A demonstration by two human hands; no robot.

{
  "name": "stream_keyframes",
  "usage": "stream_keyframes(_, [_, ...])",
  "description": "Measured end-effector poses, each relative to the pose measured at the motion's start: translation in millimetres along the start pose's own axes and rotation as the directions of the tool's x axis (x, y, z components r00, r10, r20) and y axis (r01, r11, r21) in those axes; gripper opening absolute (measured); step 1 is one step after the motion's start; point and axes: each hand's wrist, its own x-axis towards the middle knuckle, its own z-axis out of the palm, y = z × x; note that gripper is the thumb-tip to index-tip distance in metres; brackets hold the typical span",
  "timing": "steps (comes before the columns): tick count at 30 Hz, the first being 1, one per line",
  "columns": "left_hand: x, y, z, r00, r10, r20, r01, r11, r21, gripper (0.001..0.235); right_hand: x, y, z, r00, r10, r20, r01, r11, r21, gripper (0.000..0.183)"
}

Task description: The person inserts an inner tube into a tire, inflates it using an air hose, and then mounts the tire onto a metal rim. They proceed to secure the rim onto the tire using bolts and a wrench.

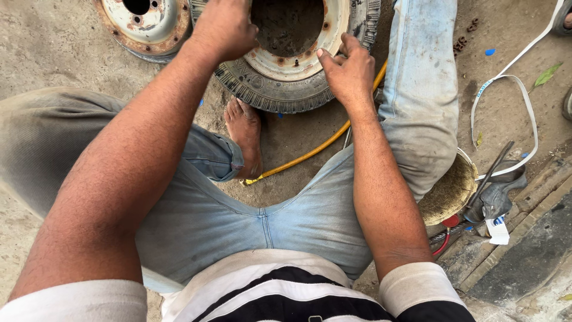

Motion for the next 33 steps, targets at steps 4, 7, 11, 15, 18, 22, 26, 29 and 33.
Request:
stream_keyframes(4, [2.5,6.8,-0.7,0.998,0.005,-0.067,-0.004,1.0,0.02,0.086,3.4,2.4,-5.7,0.983,-0.105,-0.151,0.114,0.992,0.052,0.048])
stream_keyframes(7, [5.0,14.1,-7.5,0.997,-0.068,-0.023,0.067,0.997,-0.037,0.105,5.7,4.5,-3.9,0.951,-0.212,-0.227,0.234,0.969,0.075,0.041])
stream_keyframes(11, [1.4,24.5,-21.7,0.986,-0.148,0.075,0.153,0.986,-0.066,0.104,8.2,12.3,1.6,0.987,-0.104,-0.119,0.139,0.931,0.337,0.028])
stream_keyframes(15, [-0.6,26.9,-30.2,0.984,-0.161,0.08,0.162,0.987,-0.001,0.105,16.0,21.3,5.5,0.997,0.044,0.056,-0.065,0.871,0.487,0.03])
stream_keyframes(18, [-3.4,32.6,-25.4,0.982,-0.187,0.033,0.188,0.981,-0.036,0.073,22.3,32.0,8.6,0.995,0.012,0.095,-0.062,0.84,0.539,0.032])
stream_keyframes(22, [-17.5,53.4,-41.0,0.968,-0.229,0.102,0.226,0.973,0.043,0.031,17.8,32.3,8.3,0.988,-0.001,0.156,-0.08,0.855,0.513,0.032])
stream_keyframes(26, [-32.7,69.4,-65.8,0.969,-0.204,0.139,0.201,0.979,0.035,0.034,6.3,20.4,7.8,0.982,0.03,0.184,-0.113,0.883,0.455,0.032])
stream_keyframes(29, [-43.1,71.3,-74.3,0.973,-0.193,0.125,0.191,0.981,0.024,0.035,4.3,20.6,6.7,0.981,0.021,0.195,-0.109,0.882,0.458,0.034])
stream_keyframes(33, [-47.7,67.9,-83.5,0.966,-0.216,0.145,0.216,0.976,0.014,0.038,6.9,27.7,7.9,0.979,0.009,0.206,-0.105,0.882,0.46,0.035])
